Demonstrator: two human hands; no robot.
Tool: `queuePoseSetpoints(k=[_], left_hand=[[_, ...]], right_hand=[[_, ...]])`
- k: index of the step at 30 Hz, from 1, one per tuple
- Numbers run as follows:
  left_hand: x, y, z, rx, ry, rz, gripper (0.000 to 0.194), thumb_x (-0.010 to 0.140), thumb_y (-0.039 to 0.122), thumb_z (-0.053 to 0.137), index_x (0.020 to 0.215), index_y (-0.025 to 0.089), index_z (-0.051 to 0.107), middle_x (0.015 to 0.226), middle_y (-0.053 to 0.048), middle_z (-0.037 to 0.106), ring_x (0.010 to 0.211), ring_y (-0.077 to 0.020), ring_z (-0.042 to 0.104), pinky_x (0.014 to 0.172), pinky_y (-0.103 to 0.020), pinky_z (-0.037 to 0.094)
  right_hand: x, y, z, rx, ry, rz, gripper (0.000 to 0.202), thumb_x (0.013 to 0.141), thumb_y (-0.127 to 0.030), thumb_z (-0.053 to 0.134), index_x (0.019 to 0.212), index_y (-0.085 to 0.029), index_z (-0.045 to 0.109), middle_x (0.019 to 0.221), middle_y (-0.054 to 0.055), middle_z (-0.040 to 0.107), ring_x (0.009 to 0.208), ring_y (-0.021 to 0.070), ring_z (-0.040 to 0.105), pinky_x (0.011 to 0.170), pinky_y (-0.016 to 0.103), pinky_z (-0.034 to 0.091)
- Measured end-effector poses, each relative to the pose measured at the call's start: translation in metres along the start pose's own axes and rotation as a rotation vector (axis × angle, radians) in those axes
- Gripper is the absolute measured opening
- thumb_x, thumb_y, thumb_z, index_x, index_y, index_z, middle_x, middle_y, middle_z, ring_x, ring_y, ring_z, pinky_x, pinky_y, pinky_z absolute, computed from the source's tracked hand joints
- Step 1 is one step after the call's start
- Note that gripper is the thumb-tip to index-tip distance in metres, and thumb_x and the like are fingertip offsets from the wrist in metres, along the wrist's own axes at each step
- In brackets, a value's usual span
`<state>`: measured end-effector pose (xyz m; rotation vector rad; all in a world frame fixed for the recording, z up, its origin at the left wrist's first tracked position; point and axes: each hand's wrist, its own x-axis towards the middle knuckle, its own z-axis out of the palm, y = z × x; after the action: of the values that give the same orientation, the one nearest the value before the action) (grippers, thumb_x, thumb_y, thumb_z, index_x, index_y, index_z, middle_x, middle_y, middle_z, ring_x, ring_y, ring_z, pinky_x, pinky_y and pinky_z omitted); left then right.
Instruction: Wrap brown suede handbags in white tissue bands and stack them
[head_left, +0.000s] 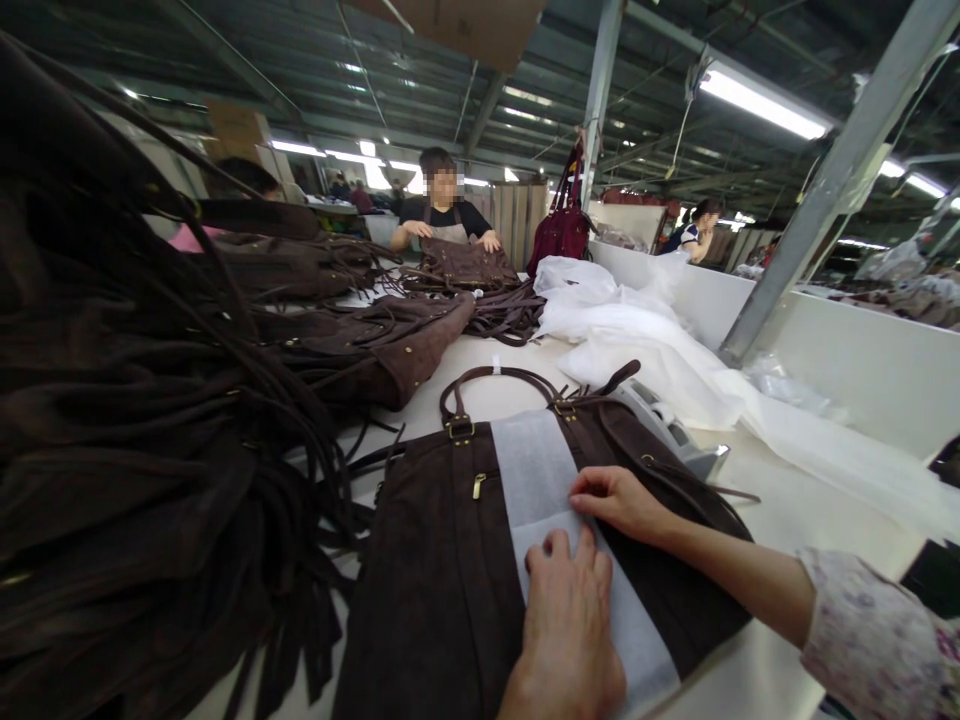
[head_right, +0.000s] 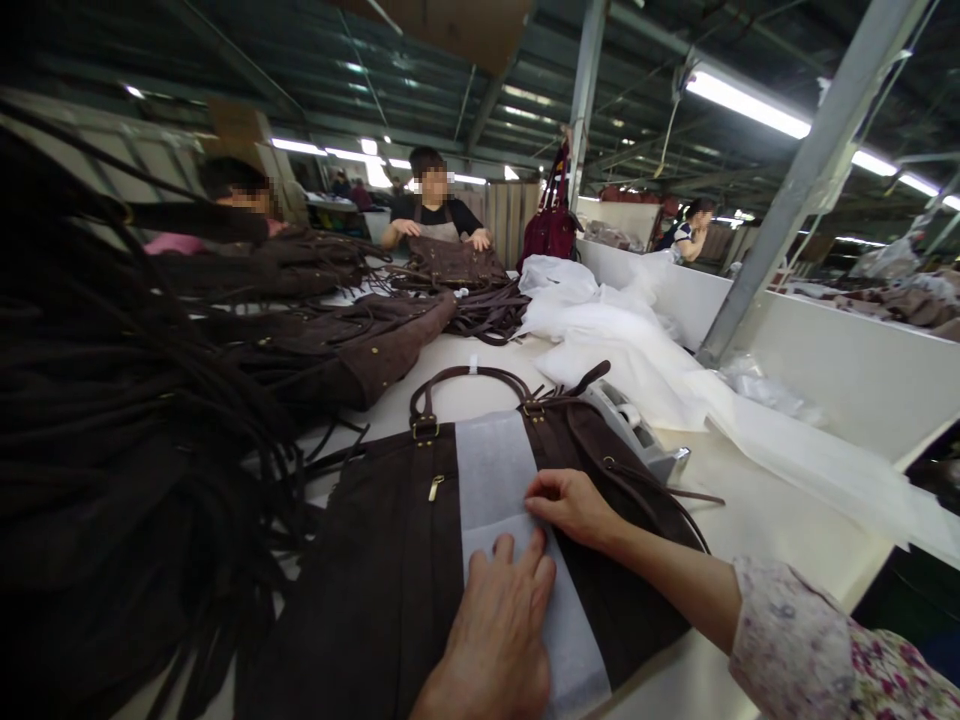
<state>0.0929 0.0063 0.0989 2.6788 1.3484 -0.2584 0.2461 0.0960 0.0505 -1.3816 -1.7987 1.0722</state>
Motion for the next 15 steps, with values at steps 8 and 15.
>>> queuePoseSetpoints(k=[8,15], left_hand=[[0.000,-0.001,0.000,-0.034,0.026,0.006,0.053,0.073,0.031,0.052,0.124,0.016,0.055,0.140,-0.015,0.043,0.106,-0.0333,0.045,0.081,-0.049,0.038],[-0.004,-0.002,0.001,-0.060,0.045,-0.007,0.049,0.075,0.031,0.051,0.122,0.018,0.056,0.139,-0.014,0.045,0.109,-0.0334,0.044,0.083,-0.049,0.037]], right_hand=[[0.016,0.020,0.009,-0.294,0.254,-0.112,0.022,0.071,-0.027,0.072,0.073,-0.021,0.051,0.069,-0.003,0.053,0.063,0.0120,0.047,0.061,0.023,0.037],[0.035,0.019,-0.005,-0.208,0.076,0.070,0.026,0.086,-0.043,0.057,0.077,-0.020,0.048,0.064,-0.004,0.051,0.059,0.0111,0.049,0.055,0.021,0.038]])
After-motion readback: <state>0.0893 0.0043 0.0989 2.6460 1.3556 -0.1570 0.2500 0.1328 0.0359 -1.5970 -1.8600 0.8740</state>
